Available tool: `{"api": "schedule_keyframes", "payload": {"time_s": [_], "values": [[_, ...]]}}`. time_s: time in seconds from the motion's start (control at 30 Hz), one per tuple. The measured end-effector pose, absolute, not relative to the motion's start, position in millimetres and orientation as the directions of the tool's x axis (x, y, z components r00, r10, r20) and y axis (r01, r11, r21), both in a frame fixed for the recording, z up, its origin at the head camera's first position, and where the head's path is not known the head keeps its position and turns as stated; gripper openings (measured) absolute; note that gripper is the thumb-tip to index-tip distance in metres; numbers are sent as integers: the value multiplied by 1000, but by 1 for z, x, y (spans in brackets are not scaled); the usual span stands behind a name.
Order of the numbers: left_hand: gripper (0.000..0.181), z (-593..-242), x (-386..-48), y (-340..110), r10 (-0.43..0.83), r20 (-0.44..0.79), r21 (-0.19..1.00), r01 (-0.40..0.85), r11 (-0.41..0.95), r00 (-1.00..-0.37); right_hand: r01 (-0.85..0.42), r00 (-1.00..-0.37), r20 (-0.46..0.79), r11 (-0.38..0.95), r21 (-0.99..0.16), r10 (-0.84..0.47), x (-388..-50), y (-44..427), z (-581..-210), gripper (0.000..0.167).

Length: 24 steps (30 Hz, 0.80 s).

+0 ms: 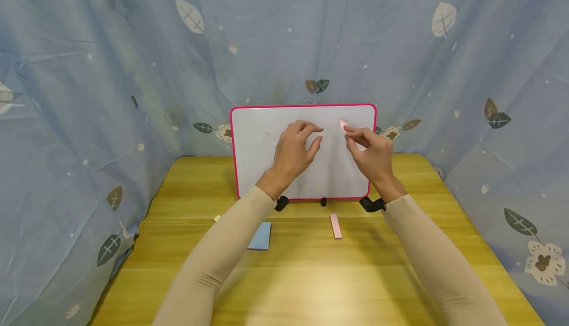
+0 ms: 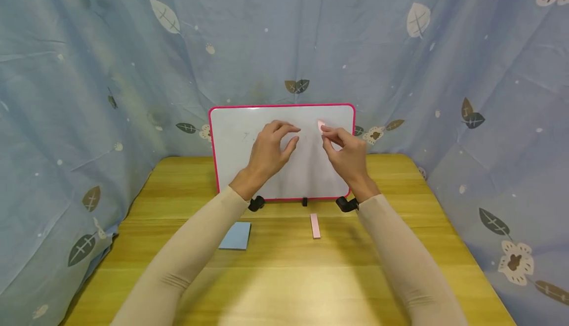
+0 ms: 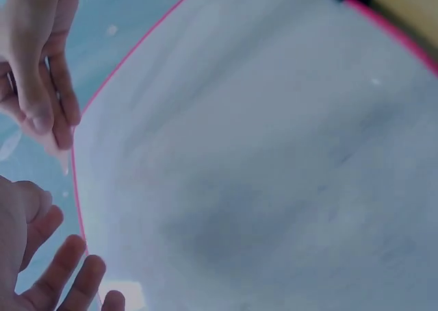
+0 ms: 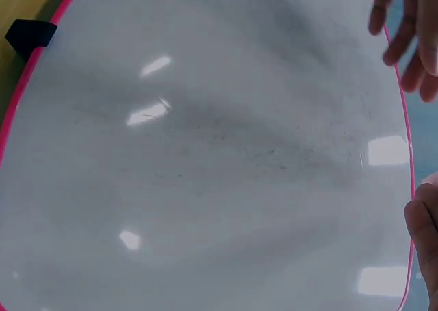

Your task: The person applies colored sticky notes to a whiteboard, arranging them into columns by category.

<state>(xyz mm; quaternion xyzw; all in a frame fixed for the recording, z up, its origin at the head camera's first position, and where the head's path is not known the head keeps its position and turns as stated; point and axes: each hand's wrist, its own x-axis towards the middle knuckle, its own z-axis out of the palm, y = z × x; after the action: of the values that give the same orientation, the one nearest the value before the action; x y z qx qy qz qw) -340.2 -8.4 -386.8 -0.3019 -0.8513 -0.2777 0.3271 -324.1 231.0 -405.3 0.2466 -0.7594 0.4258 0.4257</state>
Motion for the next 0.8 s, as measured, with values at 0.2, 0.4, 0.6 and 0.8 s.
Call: {"api": "schedule_keyframes", "payload": {"time_s": [0.2, 0.4, 0.6, 0.8], "values": [[27, -368, -359, -3, 292, 742, 253, 656, 711, -603, -762, -507, 861, 491, -422, -46, -333, 228, -402, 9], [34, -366, -379, 4, 259, 738, 243, 603, 760, -623, -769, -496, 866, 493, -408, -57, -342, 223, -404, 9], [39, -349, -384, 17, 299, 689, 211, 577, 789, -661, -759, -493, 869, 507, -408, -38, -350, 220, -404, 6], [38, -344, -392, 27, 299, 624, 218, 528, 821, -722, -755, -500, 865, 507, -416, -35, -357, 220, -403, 5]]}}
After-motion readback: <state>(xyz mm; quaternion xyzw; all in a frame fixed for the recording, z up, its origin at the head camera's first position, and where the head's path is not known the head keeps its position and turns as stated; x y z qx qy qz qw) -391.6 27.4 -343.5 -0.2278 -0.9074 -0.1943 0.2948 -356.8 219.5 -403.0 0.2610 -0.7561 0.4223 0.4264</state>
